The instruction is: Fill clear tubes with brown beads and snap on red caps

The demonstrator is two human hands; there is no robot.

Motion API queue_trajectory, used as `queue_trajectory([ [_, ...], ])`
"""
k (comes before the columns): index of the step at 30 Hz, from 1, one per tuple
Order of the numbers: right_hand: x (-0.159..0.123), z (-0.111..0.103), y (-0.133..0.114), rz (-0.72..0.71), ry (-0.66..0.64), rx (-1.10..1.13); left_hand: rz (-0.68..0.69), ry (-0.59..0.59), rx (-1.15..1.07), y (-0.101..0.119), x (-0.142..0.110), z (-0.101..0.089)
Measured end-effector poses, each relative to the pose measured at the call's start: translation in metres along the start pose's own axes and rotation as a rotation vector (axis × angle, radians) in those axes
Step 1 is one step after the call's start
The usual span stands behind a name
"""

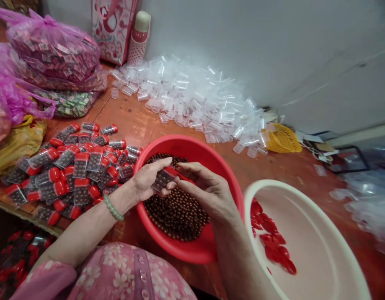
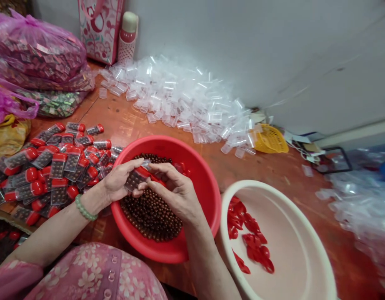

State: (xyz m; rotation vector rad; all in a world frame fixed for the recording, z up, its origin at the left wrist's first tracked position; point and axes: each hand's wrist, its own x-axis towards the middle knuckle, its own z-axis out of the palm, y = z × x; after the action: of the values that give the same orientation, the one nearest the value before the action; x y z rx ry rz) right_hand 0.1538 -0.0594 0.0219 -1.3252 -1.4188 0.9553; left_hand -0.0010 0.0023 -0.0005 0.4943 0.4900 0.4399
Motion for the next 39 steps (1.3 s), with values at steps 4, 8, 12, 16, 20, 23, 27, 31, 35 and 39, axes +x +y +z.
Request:
queue_trajectory([
  [4, 0.007, 0.004, 0.002, 0.149, 0.154, 0.258, 0.022, -0.072, 0.014, -0.001, -0.001, -0.001],
  [8, 0.011, 0.011, 0.004, 0.104, 0.272, 0.173, 0.035, -0.058, 0.042, -0.003, -0.001, -0.001],
  [12, 0.01, 0.015, -0.004, -0.033, 0.097, -0.136, 0.044, 0.025, 0.066, -0.006, 0.002, -0.001],
  [16, 0.011, 0.018, -0.01, -0.277, -0.187, -0.538, 0.082, 0.044, -0.002, -0.009, 0.005, -0.003],
  [20, 0.012, 0.025, -0.005, -0.409, -0.16, -0.779, 0.034, 0.041, -0.038, -0.008, 0.004, -0.005],
  [23, 0.012, 0.028, -0.001, -0.465, -0.123, -0.841, 0.009, 0.059, 0.006, -0.005, 0.002, -0.005],
  [27, 0.014, 0.029, 0.0, -0.561, -0.085, -0.851, 0.012, 0.008, 0.034, -0.006, 0.003, -0.005],
  [31, 0.013, 0.028, 0.002, -0.653, -0.04, -0.889, 0.024, 0.035, 0.041, -0.01, 0.004, -0.004],
  [35, 0.012, 0.027, 0.006, -0.681, -0.024, -0.942, 0.044, 0.091, 0.076, -0.013, 0.002, -0.002],
  [39, 0.011, 0.027, 0.009, -0.691, -0.014, -0.947, 0.054, 0.179, 0.111, -0.013, 0.001, 0.003],
])
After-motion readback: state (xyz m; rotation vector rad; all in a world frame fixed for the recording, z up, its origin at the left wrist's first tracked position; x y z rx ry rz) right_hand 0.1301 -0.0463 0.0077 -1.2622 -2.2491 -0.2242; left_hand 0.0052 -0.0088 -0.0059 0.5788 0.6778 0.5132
